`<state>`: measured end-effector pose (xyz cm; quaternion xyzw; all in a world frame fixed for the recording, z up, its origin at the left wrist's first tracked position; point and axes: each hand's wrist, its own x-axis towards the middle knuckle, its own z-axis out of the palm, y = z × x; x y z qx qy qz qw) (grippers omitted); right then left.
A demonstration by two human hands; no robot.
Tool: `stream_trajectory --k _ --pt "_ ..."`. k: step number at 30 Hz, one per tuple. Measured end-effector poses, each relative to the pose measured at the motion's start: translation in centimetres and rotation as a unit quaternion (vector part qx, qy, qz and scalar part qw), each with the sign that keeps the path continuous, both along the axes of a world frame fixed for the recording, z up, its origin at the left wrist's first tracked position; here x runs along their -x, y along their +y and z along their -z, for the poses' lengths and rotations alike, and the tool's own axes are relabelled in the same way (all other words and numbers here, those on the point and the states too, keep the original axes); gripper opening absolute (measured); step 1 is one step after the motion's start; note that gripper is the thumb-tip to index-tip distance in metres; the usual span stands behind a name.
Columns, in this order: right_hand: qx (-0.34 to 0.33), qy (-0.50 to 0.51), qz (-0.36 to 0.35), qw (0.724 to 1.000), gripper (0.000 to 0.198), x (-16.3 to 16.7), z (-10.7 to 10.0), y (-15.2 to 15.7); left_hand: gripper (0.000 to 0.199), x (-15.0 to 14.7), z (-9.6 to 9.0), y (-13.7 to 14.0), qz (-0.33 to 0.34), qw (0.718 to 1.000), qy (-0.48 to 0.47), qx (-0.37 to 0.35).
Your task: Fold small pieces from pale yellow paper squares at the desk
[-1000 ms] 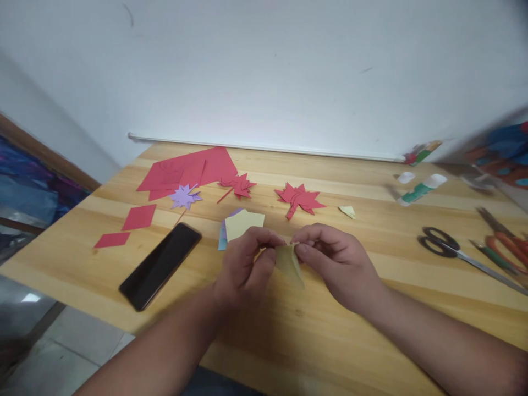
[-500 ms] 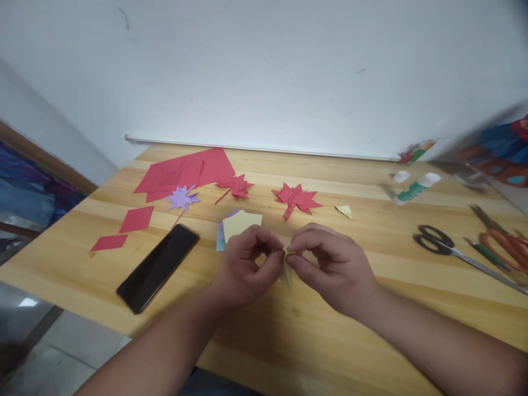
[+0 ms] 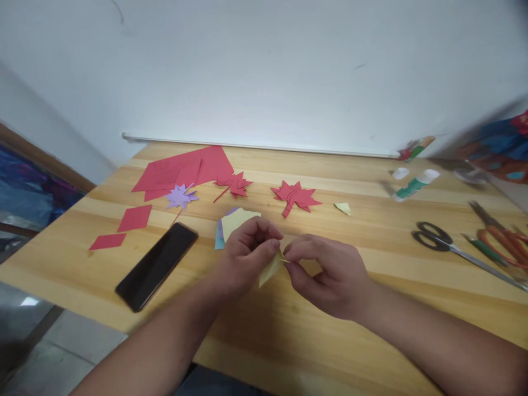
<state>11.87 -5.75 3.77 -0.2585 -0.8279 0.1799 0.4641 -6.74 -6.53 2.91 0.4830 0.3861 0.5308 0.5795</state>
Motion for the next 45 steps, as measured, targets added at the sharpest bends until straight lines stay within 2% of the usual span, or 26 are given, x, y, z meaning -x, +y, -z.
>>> stream_trajectory --k 3,7,10,12,16,21,28,33,34,36,38,39,43,45 --pt "0.022 -0.002 0.027 0.999 0.018 0.2 0.0 -0.3 0.027 0.0 -0.1 -0.1 0.026 0.999 0.000 0.022" --pt "0.121 0.032 0.083 0.989 0.013 0.4 0.4 -0.2 0.035 -0.1 0.1 -0.2 0.080 0.995 -0.025 0.046" --pt "0.151 0.054 0.085 0.983 0.011 0.5 0.6 0.1 0.039 -0.2 0.2 -0.2 0.076 0.996 -0.019 0.044" --pt "0.121 0.047 0.078 0.988 0.014 0.5 0.5 0.3 0.039 -0.2 0.4 -0.1 0.070 0.996 -0.026 0.047" --pt "0.021 0.012 0.024 0.999 0.022 0.1 0.1 0.7 0.037 -0.1 0.9 0.0 0.072 0.994 -0.062 0.056" --pt "-0.059 -0.034 -0.052 0.996 0.022 -0.6 -0.1 1.3 0.034 0.1 1.4 0.0 0.067 0.994 -0.065 0.065" --pt "-0.097 -0.082 -0.080 0.989 0.014 -1.5 0.8 1.9 0.037 0.1 1.1 0.1 0.100 0.984 -0.090 0.119" --pt "-0.032 -0.067 -0.085 0.994 0.005 -1.6 0.8 1.8 0.034 0.2 0.7 0.2 0.133 0.973 -0.101 0.157" --pt "-0.048 -0.067 -0.092 0.992 0.005 -1.6 0.7 1.8 0.032 0.3 0.7 0.2 0.139 0.973 -0.089 0.159" --pt "-0.130 -0.072 -0.097 0.984 0.008 -1.7 0.5 1.8 0.029 0.5 0.9 0.1 0.142 0.976 -0.060 0.155" --pt "-0.203 -0.080 -0.078 0.973 0.013 -1.8 0.3 1.8 0.027 0.6 1.2 0.1 0.141 0.978 -0.047 0.145" --pt "-0.218 -0.085 -0.071 0.970 0.014 -1.8 0.1 1.8 0.027 0.7 1.4 0.0 0.139 0.980 -0.045 0.138" --pt "-0.164 -0.073 -0.085 0.980 0.014 -1.8 -0.4 1.6 0.031 0.5 1.8 0.0 0.136 0.982 -0.053 0.119" --pt "-0.182 -0.065 -0.088 0.977 0.013 -1.6 -0.6 1.6 0.032 0.4 1.9 -0.1 0.130 0.983 -0.054 0.116"
